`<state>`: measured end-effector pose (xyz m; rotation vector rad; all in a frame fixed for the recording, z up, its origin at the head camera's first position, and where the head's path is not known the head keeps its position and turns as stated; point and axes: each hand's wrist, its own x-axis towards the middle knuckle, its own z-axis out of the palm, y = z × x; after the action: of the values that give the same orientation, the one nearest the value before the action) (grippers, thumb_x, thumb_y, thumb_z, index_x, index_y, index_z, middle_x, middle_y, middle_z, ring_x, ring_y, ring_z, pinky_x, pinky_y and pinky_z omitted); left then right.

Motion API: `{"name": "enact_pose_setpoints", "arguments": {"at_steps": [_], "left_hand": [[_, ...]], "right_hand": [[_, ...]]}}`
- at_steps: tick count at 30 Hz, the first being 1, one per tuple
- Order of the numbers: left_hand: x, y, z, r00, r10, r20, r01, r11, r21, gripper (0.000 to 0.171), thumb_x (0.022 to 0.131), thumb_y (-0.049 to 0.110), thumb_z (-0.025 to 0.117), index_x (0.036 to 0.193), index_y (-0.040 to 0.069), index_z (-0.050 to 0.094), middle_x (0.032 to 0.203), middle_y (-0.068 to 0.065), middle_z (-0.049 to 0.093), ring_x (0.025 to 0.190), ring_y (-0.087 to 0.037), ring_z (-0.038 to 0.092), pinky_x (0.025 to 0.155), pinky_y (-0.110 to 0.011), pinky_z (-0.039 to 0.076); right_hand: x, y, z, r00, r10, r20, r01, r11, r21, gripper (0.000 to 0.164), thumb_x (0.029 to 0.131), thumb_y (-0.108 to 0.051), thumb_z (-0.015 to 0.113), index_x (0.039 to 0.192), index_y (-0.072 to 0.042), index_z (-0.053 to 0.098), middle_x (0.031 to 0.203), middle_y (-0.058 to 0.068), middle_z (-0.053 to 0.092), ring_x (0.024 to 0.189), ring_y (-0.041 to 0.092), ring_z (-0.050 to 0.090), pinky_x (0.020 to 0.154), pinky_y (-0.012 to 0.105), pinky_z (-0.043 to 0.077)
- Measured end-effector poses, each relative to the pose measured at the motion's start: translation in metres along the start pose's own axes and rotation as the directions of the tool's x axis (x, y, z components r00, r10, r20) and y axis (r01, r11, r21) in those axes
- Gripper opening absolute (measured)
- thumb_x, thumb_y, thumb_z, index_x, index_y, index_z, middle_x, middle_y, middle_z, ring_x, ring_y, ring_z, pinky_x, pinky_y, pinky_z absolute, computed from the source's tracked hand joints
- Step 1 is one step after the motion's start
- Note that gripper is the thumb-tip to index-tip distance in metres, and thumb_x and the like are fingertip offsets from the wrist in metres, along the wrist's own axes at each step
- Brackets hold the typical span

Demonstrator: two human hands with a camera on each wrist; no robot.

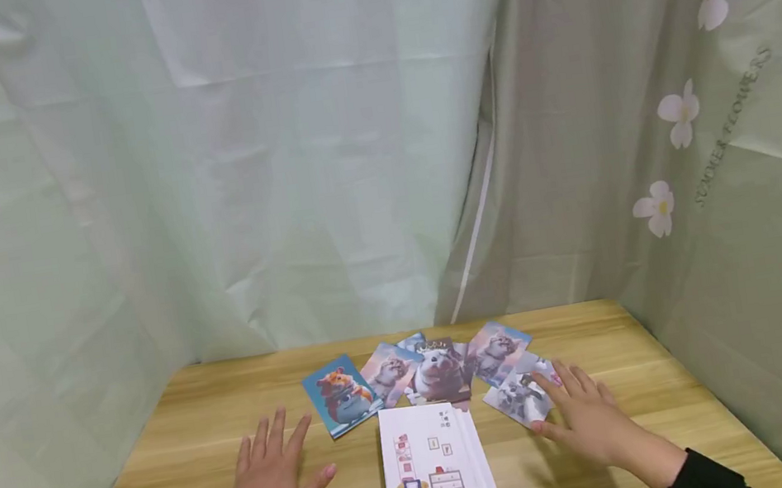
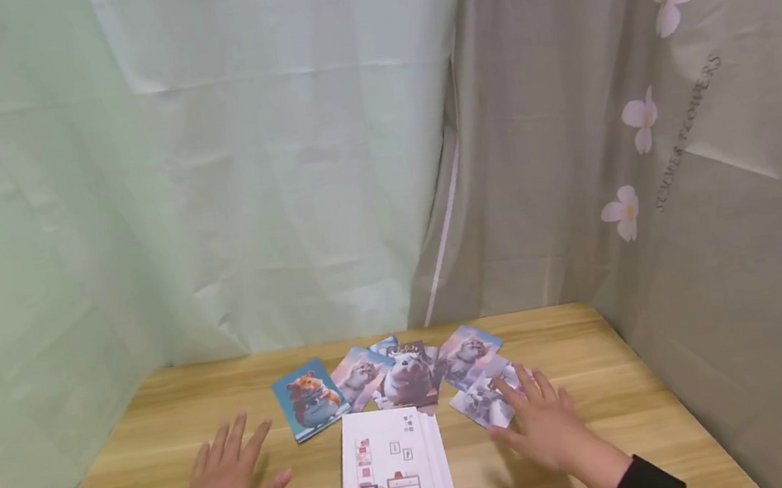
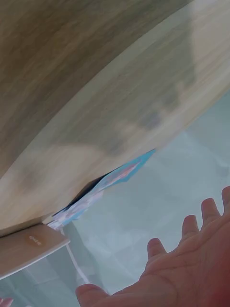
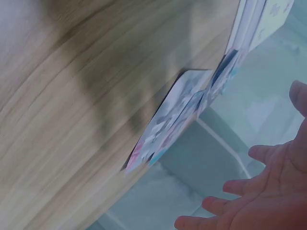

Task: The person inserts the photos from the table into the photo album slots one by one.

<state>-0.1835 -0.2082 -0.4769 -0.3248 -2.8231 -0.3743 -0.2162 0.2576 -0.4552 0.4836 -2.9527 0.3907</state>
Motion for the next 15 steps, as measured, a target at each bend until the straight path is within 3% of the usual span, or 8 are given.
{"name": "enact_pose_setpoints", "arguments": {"at_steps": [8, 15], "left_hand": [[-0.002, 0.012, -0.004, 1.000, 0.018, -0.009, -0.018, 1.000, -0.019, 0.079, 0.091, 0.062, 0.062, 0.148, 0.009, 0.049, 0.157, -0.030, 0.028, 0.142, -0.056, 0.024, 0.110, -0.073, 0.018], [0.005, 0.027, -0.004, 0.997, 0.041, 0.061, -0.039, 0.999, -0.033, 0.081, 0.092, 0.066, 0.055, 0.149, 0.009, 0.047, 0.158, -0.029, 0.027, 0.143, -0.054, 0.023, 0.111, -0.072, 0.017]], "right_hand": [[-0.002, -0.008, 0.007, 0.999, -0.050, 0.014, 0.049, 0.998, 0.031, 0.077, 0.095, -0.059, 0.056, 0.154, -0.011, 0.040, 0.159, 0.030, 0.023, 0.141, 0.058, 0.022, 0.103, 0.079, 0.022], [0.000, -0.015, 0.012, 0.997, -0.070, 0.043, 0.069, 0.997, 0.024, 0.076, 0.095, -0.056, 0.058, 0.152, -0.008, 0.042, 0.156, 0.031, 0.028, 0.139, 0.058, 0.025, 0.105, 0.076, 0.023]]}}
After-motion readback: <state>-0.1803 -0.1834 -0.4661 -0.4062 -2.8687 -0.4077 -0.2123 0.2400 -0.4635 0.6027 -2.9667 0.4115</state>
